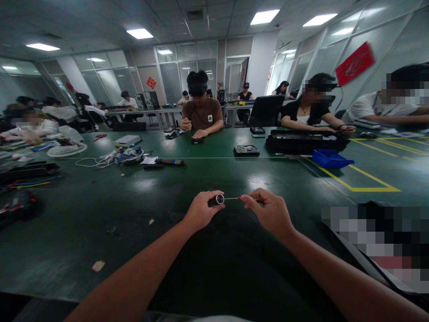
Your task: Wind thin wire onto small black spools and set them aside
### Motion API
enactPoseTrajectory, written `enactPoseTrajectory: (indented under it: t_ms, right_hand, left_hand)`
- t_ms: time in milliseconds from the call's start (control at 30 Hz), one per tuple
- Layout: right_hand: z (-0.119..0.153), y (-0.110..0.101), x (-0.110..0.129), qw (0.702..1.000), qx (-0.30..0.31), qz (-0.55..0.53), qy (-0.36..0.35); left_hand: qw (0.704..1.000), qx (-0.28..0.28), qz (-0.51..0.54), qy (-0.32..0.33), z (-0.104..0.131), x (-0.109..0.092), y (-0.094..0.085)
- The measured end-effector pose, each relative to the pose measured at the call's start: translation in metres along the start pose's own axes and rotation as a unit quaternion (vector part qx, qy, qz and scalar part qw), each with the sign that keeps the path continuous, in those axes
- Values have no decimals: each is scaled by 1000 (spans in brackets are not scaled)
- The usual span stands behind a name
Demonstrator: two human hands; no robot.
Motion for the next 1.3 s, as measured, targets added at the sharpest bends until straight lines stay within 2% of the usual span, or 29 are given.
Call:
enactPoseTrajectory:
  t_ms: [167, 300, 467, 633, 767, 933, 1033, 1100, 1233, 1300]
  right_hand:
    - [1, 1, -1, 999, 10, -22, -22]
    - [-1, 3, -3, 999, 28, -20, -40]
    - [-2, 5, -7, 999, 36, 16, -4]
    - [1, 12, -11, 998, -10, -56, 19]
    - [2, 14, -3, 993, 22, -113, 9]
    - [3, 15, 1, 999, 10, -38, 37]
    - [3, 16, -6, 998, -13, -58, 21]
    - [2, 15, -8, 998, -8, -69, 12]
    - [1, 13, -5, 998, 52, -35, 28]
    - [1, 13, -2, 998, 49, -16, 29]
  left_hand:
    - [1000, -12, -2, -2, 0, -2, -1]
    - [1000, 4, -13, -5, 0, -3, -2]
    - [999, 17, -39, -1, 1, -5, -4]
    - [999, 21, -50, 1, 2, -7, -6]
    - [999, 15, -47, 2, 1, -7, -7]
    - [999, 23, -47, 1, 1, -8, -6]
    - [999, 21, -45, -6, 1, -9, -6]
    - [999, 18, -43, -7, 1, -9, -5]
    - [999, 16, -47, -3, 1, -7, -5]
    - [999, 19, -50, -1, 1, -6, -5]
Point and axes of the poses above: each hand's wrist, its own z-axis away from the middle knuckle, its own y-axis out of the palm, x = y × z, the point moved 1 cm from there along -z, towards the middle knuckle
